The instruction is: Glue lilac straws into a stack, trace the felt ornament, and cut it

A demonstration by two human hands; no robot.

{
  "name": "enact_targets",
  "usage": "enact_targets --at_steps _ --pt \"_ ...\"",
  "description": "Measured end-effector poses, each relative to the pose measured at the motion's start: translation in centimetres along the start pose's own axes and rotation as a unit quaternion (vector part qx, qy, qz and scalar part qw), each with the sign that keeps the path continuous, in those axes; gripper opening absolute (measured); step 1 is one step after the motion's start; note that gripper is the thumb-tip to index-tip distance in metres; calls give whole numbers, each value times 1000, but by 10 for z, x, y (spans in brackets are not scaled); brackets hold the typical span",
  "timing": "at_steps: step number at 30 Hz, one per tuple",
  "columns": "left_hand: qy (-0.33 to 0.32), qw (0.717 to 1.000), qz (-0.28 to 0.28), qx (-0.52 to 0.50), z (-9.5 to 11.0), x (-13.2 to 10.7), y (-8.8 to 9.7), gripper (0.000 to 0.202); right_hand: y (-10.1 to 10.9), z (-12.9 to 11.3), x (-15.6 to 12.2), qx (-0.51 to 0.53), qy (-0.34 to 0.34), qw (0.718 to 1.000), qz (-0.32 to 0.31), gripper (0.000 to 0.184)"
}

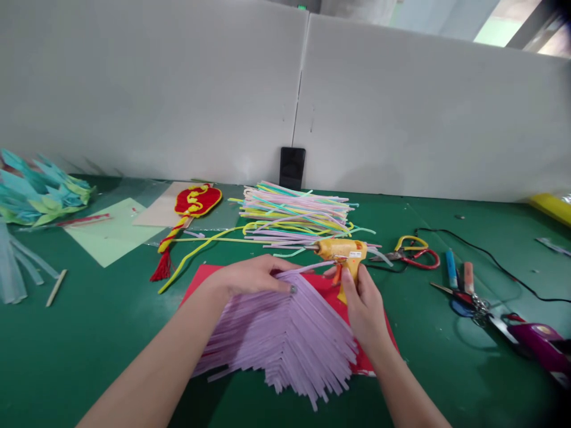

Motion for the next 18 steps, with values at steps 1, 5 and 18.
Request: enact_targets --at_steps 1,5,18 --pt "-4 1000 4 6 0 -1 1 42 2 0 0 -14 -2 1000 15 32" --pt "8 997 34 68 3 -6 11 37 13 -3 3 -79 14 994 72 33" --pt "-12 990 75 118 9 -13 18 51 4 8 8 -235 70 960 132 34"
Point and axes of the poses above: each hand's wrist, its own x-axis towards the middle knuckle, its own y-axis out of the back of the hand, z = x × y, the point moved 1 cm from there along x, towards the middle knuckle, and after that the axes turned 14 degrees about -y, right-handed, at the moved point
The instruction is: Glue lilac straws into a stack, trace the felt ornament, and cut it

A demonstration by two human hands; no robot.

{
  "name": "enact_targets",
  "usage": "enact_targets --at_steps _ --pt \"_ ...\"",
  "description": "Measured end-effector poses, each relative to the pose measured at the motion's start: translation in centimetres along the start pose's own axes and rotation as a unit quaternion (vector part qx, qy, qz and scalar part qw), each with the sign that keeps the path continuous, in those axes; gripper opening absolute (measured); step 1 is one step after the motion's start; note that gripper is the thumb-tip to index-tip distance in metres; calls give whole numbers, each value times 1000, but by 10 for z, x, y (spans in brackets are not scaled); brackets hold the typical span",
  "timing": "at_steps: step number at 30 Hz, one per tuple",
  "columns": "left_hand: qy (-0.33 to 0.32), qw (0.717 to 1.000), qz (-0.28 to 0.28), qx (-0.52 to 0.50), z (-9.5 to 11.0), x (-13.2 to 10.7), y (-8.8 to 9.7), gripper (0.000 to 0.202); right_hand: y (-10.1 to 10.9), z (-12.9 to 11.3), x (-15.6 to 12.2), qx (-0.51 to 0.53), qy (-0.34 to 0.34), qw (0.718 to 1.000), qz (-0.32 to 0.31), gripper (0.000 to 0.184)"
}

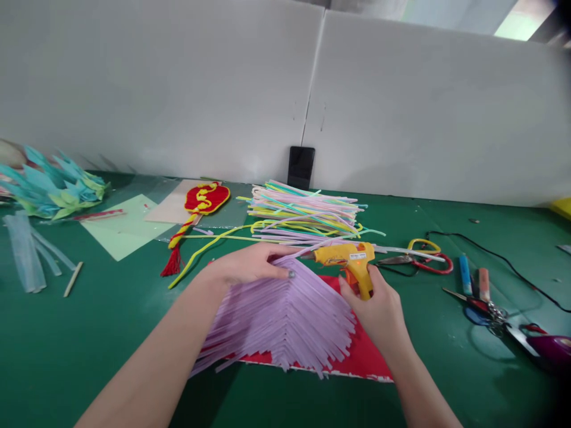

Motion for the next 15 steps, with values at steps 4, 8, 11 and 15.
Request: enact_targets --at_steps 4,8,11,15 --pt "8 1000 -10 1 0 0 -1 51 0 0 0 -2 14 1000 -5 33" --pt "16 1000 4 1 0 1 -1 56 1 -2 0 6 26 1000 -17 31" --pt "19 1000 6 3 0 0 -1 57 1 -1 0 9 22 999 -25 29" --pt "-3 1000 -6 1 -1 0 -1 55 1 -1 0 11 25 999 -27 29"
Point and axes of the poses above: each hand's wrist, its own x-axis towards the middle knuckle, its own y-axis out of the back of the hand, z = x × y, the point moved 1 cm from there along x, towards the middle knuckle, and after that the axes turned 14 degrees about -y, right-handed, at the moved point
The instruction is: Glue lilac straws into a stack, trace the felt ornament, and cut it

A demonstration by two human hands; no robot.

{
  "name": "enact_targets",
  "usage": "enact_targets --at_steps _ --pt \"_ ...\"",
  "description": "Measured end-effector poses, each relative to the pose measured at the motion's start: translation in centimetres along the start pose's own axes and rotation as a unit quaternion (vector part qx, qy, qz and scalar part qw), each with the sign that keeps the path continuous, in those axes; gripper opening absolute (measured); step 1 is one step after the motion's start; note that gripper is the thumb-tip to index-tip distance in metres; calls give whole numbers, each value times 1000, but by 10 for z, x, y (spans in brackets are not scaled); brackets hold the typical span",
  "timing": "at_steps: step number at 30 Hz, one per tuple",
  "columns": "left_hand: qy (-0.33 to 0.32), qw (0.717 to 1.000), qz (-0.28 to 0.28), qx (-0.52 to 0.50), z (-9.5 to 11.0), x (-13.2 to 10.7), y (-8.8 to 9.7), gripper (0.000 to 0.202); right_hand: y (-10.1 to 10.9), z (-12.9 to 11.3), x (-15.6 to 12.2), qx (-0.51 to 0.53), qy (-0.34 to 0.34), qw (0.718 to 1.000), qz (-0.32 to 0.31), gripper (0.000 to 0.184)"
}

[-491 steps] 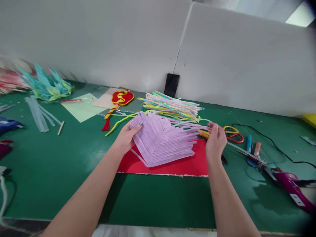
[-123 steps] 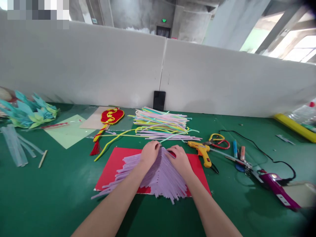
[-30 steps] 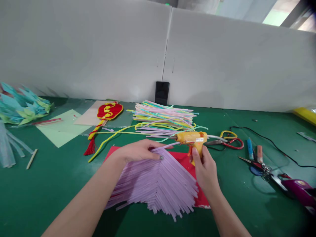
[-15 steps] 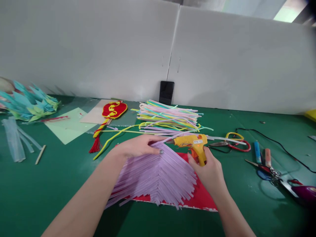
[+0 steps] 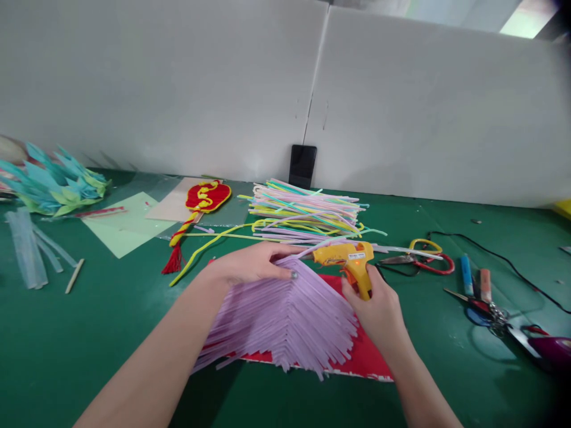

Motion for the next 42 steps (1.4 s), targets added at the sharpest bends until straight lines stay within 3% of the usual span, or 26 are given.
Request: enact_targets --at_steps 42 --pt "-7 999 -30 22 3 1 2 61 0 4 0 -12 18 1000 -11 33"
Point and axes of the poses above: each hand's wrist, its own x-axis towards the middle knuckle, its own y-axis out of the back of the hand, z = x × y, the point moved 1 cm from there along x, towards the middle knuckle, and after that the axes turned 14 degrees about -y, right-handed, at the moved point
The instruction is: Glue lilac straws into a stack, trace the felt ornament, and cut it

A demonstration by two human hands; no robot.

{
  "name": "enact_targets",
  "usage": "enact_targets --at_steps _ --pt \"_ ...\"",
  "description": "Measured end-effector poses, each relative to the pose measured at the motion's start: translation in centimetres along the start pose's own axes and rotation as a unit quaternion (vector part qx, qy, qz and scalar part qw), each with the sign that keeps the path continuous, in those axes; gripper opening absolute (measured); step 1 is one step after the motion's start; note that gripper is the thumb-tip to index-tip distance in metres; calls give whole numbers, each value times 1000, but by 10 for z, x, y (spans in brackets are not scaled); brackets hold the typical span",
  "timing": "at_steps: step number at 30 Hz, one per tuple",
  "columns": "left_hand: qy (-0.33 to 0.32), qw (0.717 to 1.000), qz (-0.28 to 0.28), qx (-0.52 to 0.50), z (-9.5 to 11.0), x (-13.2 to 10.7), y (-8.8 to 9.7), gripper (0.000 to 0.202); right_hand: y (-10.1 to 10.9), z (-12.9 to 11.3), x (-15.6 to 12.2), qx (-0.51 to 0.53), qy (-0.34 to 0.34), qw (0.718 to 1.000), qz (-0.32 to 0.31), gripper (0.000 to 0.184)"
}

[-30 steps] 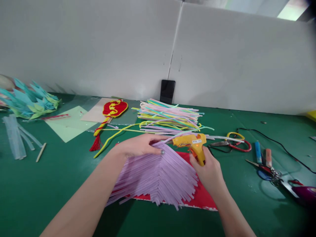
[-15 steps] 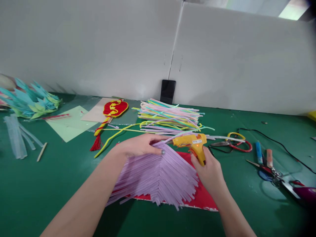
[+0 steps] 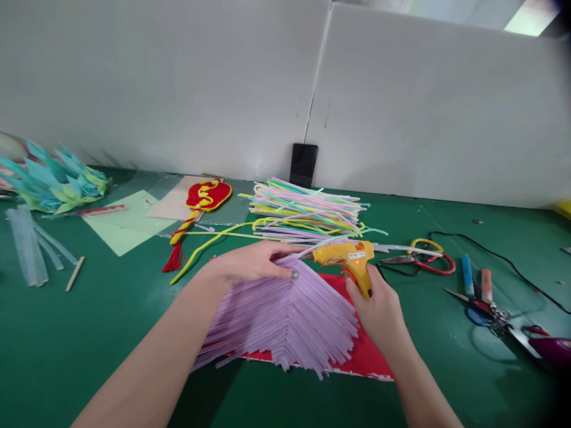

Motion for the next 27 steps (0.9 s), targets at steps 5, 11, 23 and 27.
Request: enact_targets --at_steps 5,11,23,27 --pt "-1 1000 -2 -5 -1 -1 0 61 -1 1 0 -6 4 1000 3 34" --pt "11 1000 6 -1 -2 -1 1 62 0 0 0 -4 6 1000 9 29" --pt "28 999 10 35 5 -5 6 63 1 2 0 -6 -6 1000 12 32" --pt "33 999 16 30 5 -5 7 62 1 1 0 -3 1 1000 13 32"
Point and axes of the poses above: each hand's wrist, its own x-axis towards the middle knuckle, its own y-axis out of the back of the hand, z = x × y, the point moved 1 cm from there along x, towards the middle knuckle, and after that the axes turned 14 degrees about -y, right-handed, at the moved point
